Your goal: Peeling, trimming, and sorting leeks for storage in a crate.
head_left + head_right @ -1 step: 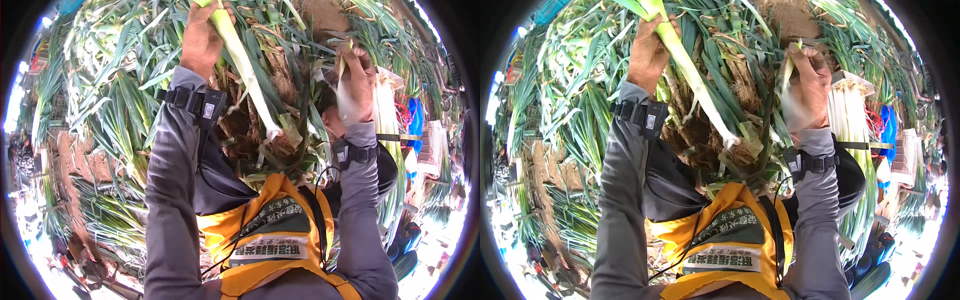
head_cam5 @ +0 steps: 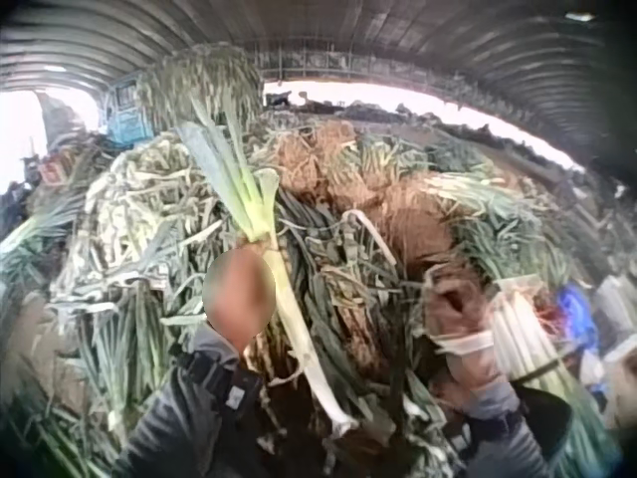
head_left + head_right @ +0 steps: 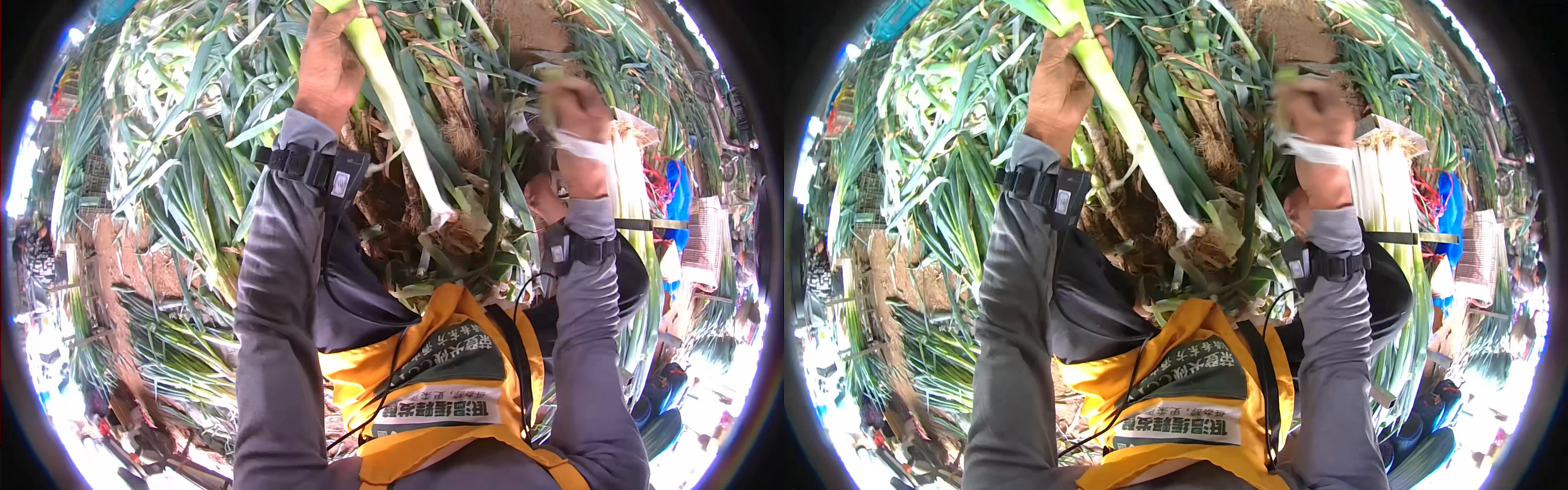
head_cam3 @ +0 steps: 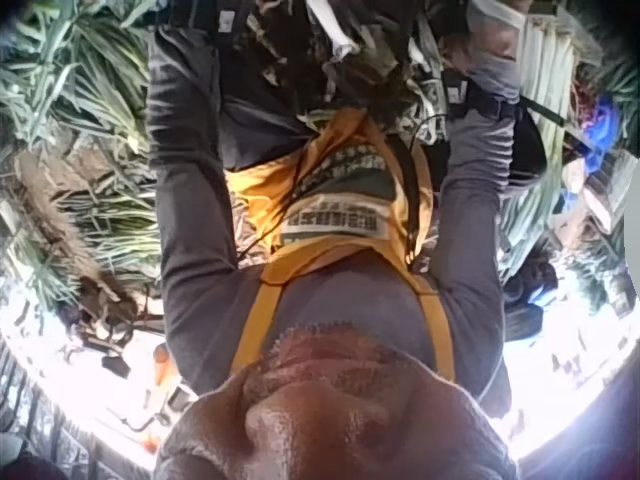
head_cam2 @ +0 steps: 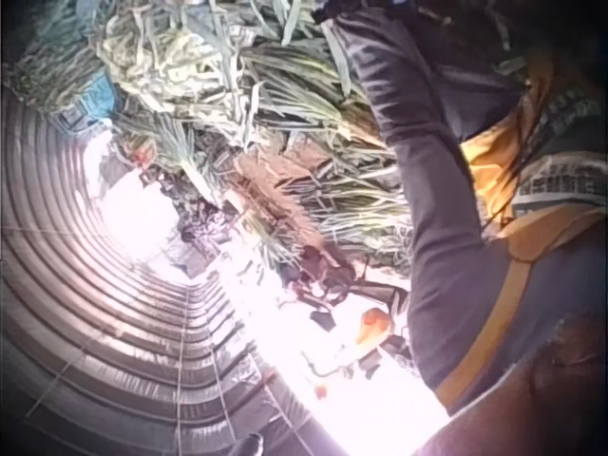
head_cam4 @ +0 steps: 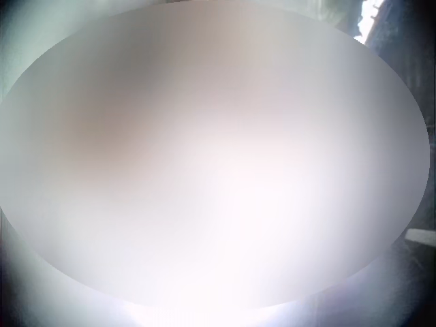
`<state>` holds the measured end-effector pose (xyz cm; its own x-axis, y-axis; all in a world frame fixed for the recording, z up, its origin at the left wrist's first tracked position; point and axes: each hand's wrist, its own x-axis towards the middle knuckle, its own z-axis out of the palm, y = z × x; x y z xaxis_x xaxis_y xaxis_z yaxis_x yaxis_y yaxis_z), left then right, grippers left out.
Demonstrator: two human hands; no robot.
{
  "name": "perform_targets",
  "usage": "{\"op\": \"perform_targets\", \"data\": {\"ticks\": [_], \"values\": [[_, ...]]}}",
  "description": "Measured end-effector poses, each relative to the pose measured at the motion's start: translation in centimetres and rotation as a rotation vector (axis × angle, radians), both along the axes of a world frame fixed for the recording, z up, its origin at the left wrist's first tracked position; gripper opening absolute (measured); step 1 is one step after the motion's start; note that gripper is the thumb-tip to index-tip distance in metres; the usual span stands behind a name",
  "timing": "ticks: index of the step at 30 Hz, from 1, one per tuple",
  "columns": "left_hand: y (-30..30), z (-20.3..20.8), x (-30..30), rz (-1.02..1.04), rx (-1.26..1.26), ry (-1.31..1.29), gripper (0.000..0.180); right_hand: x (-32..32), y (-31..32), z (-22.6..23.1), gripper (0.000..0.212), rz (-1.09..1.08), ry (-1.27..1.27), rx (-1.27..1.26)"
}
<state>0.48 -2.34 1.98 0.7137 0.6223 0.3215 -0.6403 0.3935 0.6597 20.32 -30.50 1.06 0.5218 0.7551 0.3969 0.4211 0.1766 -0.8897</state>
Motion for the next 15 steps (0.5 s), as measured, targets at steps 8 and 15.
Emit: {"op": "perform_targets", "data": {"ticks": [8,15], "values": [[-3.7,-0.5,0.9,-0.093,-0.102,0.039,0.042,-8.8,9.7,1.6,0.044,0.078,-0.123,-0.142],[-3.0,0.4,-0.2,-0.134,0.01,0.044,0.043,-8.6,11.8,1.7,0.027,0.019,-0.239,-0.114]]}}
